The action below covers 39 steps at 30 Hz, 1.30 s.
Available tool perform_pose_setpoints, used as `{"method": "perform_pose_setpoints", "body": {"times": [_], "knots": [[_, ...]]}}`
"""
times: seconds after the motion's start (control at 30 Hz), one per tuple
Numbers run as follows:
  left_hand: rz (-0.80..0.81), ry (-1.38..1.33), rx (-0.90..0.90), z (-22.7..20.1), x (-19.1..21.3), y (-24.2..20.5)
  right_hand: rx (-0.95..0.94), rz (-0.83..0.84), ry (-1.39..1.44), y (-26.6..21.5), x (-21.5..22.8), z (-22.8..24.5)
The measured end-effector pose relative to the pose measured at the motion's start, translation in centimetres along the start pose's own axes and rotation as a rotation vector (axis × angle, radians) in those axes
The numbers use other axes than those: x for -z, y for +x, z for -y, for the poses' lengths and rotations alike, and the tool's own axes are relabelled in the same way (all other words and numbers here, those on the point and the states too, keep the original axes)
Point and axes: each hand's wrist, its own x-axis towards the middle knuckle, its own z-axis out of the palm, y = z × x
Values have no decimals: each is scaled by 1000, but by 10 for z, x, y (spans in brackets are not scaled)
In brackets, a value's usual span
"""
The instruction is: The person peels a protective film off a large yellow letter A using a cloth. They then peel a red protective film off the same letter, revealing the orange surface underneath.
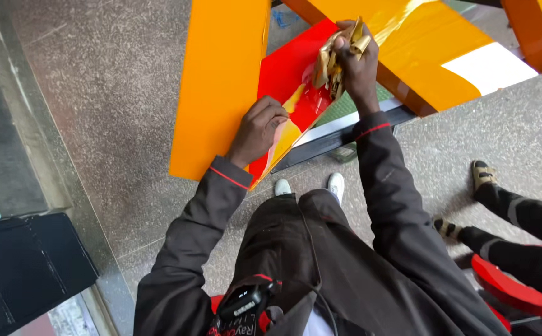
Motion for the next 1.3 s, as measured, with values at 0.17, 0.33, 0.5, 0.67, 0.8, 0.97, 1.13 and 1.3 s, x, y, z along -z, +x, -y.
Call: {"method": "perform_pose_setpoints", "body": {"times": [0.17,0.33,0.5,0.67,0.8,0.97,1.13,1.3], "knots": [[-89,-40,70,-25,33,13,-33,3,37,2,-5,8],[-206,621,-50,-25,43,16,-59,3,58,0,-9,6],[89,670,-9,7,-7,-1,-60,6,49,-3,-9,8],[185,782,-17,16,-22,1,-32,0,87,-1,-11,8],[174,930,-82,17,-27,9,-37,-6,71,-2,-12,9],[125,922,-106,17,-24,6,-50,11,137,-3,-11,10],[153,574,-54,22,-22,-18,-43,5,122,-3,-9,8],[149,349,24,4,-18,-29,-45,14,107,-3,-9,10]]}}
